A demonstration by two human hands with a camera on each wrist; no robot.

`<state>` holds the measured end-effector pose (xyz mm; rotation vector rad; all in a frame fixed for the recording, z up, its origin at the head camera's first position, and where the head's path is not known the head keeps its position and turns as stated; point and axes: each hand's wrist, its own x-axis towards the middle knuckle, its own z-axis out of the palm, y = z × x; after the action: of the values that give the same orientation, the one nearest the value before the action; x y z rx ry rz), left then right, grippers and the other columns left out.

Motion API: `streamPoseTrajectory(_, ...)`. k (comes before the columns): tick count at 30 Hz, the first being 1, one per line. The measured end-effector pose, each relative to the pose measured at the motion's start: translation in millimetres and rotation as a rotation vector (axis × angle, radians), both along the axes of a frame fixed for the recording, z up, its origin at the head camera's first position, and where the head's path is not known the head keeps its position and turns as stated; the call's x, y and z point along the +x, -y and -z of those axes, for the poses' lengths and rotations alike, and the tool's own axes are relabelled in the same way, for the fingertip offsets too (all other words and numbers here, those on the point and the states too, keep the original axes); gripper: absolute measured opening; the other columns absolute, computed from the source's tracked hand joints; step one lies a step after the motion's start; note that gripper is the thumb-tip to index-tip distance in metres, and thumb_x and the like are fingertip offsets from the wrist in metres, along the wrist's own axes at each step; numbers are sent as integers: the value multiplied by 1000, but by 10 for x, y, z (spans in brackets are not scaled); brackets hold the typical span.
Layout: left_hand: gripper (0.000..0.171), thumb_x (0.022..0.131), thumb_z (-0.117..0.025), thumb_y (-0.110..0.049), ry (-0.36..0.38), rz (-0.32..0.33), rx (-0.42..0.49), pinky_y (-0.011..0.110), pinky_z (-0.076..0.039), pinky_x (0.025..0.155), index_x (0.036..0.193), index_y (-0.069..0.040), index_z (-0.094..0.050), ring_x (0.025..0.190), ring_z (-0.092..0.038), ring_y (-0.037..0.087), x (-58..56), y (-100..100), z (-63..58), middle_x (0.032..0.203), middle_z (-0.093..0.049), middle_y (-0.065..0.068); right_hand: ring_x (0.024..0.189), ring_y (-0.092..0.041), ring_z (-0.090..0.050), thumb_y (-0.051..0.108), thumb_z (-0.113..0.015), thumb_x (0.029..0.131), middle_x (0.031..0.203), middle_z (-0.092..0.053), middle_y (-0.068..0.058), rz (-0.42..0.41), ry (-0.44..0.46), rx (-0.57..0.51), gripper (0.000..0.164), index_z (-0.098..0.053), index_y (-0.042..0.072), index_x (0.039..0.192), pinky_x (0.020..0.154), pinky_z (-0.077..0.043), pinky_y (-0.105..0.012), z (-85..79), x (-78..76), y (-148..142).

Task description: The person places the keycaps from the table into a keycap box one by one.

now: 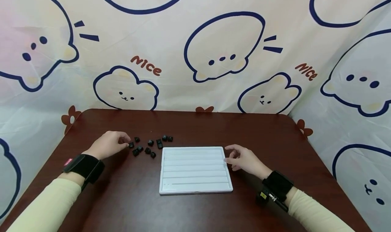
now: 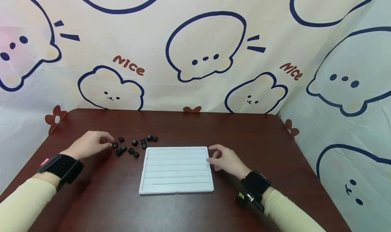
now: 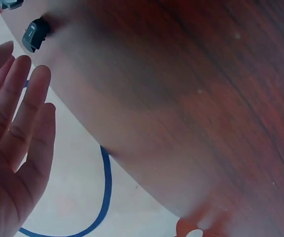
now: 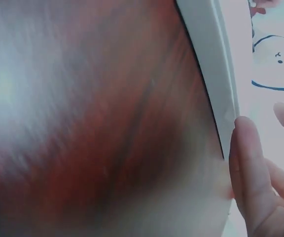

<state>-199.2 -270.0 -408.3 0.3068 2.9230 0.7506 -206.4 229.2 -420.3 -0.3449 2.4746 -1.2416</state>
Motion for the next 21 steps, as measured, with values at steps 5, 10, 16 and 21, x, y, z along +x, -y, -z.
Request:
streamPoseTrajectory(5, 18, 93, -73, -7, 21, -20, -6, 51, -55, 85, 111, -2, -74, 93, -66, 27, -12, -26, 55, 102, -72, 11, 74, -24, -67, 12, -77, 93, 96, -58, -12, 19, 40, -17, 59, -49, -6, 142, 68, -60, -38, 42, 98, 34)
streamPoseTrajectory(10, 21, 93, -73, -7, 21, -26, -26, 57, -52, 91, 113, -1, -73, 102, -65, 33, -39, -65, 71, 108, -72, 15, 73, -22, -66, 9, -78, 91, 96, -57, -12, 46, 65, -4, 61, -50, -4, 143, 66, -60, -37, 66, 113, 66)
streamPoseTrajectory(16, 21, 91, -74, -6, 24, -8, -99, 57, -51, 92, 112, -2, -74, 105, -65, 35, -34, -87, 122, 108, -72, 14, 71, -23, -65, 5, -76, 91, 98, -55, -13, 16, 115, -39, 69, -39, -5, 148, 65, -60, -38, 144, 134, 65)
streamPoseTrajectory(21, 21, 91, -75, -6, 2, -6, -98, 58, -51, 91, 111, -3, -74, 105, -65, 35, -37, -105, 136, 109, -72, 15, 72, -23, -64, 2, -75, 91, 99, -54, -14, 23, 121, -55, 70, -36, -5, 149, 64, -60, -38, 151, 144, 56)
